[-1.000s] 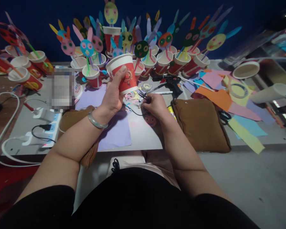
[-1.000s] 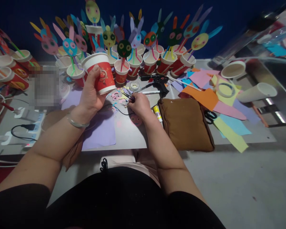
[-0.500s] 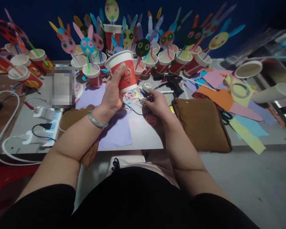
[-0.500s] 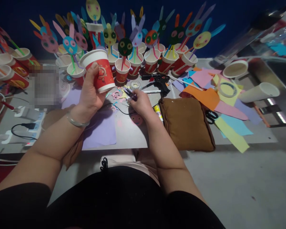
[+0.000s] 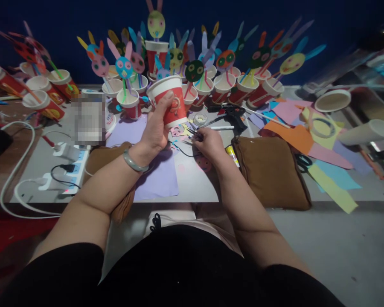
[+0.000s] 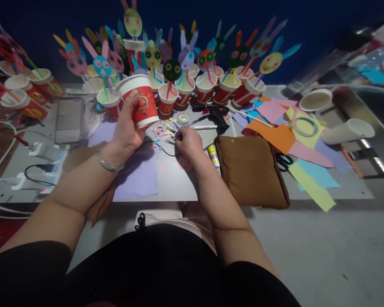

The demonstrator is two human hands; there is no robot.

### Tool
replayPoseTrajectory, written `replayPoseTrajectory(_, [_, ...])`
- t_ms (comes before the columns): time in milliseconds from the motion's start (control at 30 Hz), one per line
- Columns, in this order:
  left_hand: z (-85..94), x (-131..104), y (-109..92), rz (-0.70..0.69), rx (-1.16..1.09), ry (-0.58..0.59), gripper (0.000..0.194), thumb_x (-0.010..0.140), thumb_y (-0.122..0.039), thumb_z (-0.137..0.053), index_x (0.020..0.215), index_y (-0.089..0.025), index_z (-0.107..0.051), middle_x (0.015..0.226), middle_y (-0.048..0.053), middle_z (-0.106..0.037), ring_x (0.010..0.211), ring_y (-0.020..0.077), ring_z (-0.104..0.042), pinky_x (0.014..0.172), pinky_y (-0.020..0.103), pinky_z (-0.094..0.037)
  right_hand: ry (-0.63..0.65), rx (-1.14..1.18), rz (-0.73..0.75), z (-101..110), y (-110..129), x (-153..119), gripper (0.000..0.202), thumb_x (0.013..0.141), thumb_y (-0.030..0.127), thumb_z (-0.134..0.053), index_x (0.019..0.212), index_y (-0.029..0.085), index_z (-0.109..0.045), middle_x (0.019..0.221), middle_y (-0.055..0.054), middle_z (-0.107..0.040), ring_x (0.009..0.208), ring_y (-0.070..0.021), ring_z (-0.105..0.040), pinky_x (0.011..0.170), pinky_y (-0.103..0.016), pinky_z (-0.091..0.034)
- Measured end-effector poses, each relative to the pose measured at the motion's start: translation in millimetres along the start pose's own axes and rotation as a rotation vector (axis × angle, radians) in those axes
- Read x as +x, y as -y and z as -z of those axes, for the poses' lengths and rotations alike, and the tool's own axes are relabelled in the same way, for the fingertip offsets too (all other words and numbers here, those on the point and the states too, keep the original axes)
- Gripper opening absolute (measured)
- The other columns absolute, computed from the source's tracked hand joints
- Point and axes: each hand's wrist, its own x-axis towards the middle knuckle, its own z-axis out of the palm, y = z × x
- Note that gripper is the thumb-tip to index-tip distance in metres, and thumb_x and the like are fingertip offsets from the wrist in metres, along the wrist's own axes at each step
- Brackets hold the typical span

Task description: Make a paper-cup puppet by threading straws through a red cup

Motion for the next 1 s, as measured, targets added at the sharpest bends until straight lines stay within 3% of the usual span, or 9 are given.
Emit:
replayPoseTrajectory(100, [-2.9,-1.0,0.2,0.003,0.012,-0.024,0.013,0.099,-0.029,-0.065,0.092,-0.019,-0.064,0.087,0.000,-0.068,0.123,0.0203,-0.071,0.104,0.035,-0.057,-0.028,-0.003,0.022,-2.2,-1.4,-0.3,0.023,0.080,0.016,-0.063,0.100,0.020,-0.074,0.101,-0.011,-0.076,0.089,-0.0263,-0.064,0.073,-0.033,-0.041])
replayPoseTrajectory(267, [-6.2,-2.8,-1.4,0.066,0.068,-0.107,0.013,0.102,-0.027,-0.060,0.094,-0.017,-0.063,0.090,0.001,-0.069,0.134,0.0247,-0.066,0.104,0.038,-0.059,0.003,-0.026,0.047,-2.6,-0.6,-0.7,0.018,0.084,0.019,-0.063,0.100,0.019,-0.073,0.105,-0.014,-0.075,0.094,-0.0286,-0.065,0.075,-0.035,-0.040])
replayPoseTrajectory(500, [2.1,1.1,4.4,0.062,0.133,-0.078,0.027,0.096,-0.042,-0.071,0.106,-0.017,-0.066,0.121,0.003,-0.073,0.138,0.0335,-0.064,0.103,0.044,-0.060,0.093,-0.184,0.108,2.8,2.8,-2.5,0.025,0.091,0.023,-0.058,0.103,0.017,-0.079,0.108,-0.017,-0.077,0.098,-0.0313,-0.068,0.074,-0.036,-0.041])
replayPoseTrajectory(700, [-2.4,-2.4,0.6,0.077,0.041,-0.038,0.021,0.099,-0.034,-0.067,0.097,-0.013,-0.065,0.121,0.007,-0.073,0.147,0.0346,-0.055,0.114,0.049,-0.056,0.161,-0.238,0.159,8.4,4.7,-6.0,0.031,0.088,0.022,-0.057,0.107,0.016,-0.081,0.111,-0.018,-0.077,0.096,-0.0305,-0.068,0.073,-0.036,-0.041])
replayPoseTrajectory(833, [-6.0,-5.9,-4.0,0.124,-0.006,-0.060,0.014,0.101,-0.024,-0.062,0.094,-0.013,-0.064,0.120,0.006,-0.073,0.151,0.0342,-0.051,0.120,0.052,-0.051,0.161,-0.160,0.195,6.5,-1.8,-4.0,0.028,0.086,0.023,-0.057,0.100,0.015,-0.080,0.107,-0.018,-0.077,0.094,-0.0303,-0.067,0.073,-0.036,-0.042])
replayPoseTrajectory(1000, [-5.9,-3.4,-5.7,0.125,-0.052,-0.049,0.018,0.102,-0.026,-0.061,0.088,-0.014,-0.063,0.101,0.004,-0.073,0.150,0.0303,-0.052,0.124,0.051,-0.047,0.005,0.168,0.093,4.9,-10.1,0.8,0.014,0.077,0.022,-0.059,0.087,0.019,-0.069,0.076,-0.006,-0.068,0.070,-0.0210,-0.057,0.066,-0.032,-0.039])
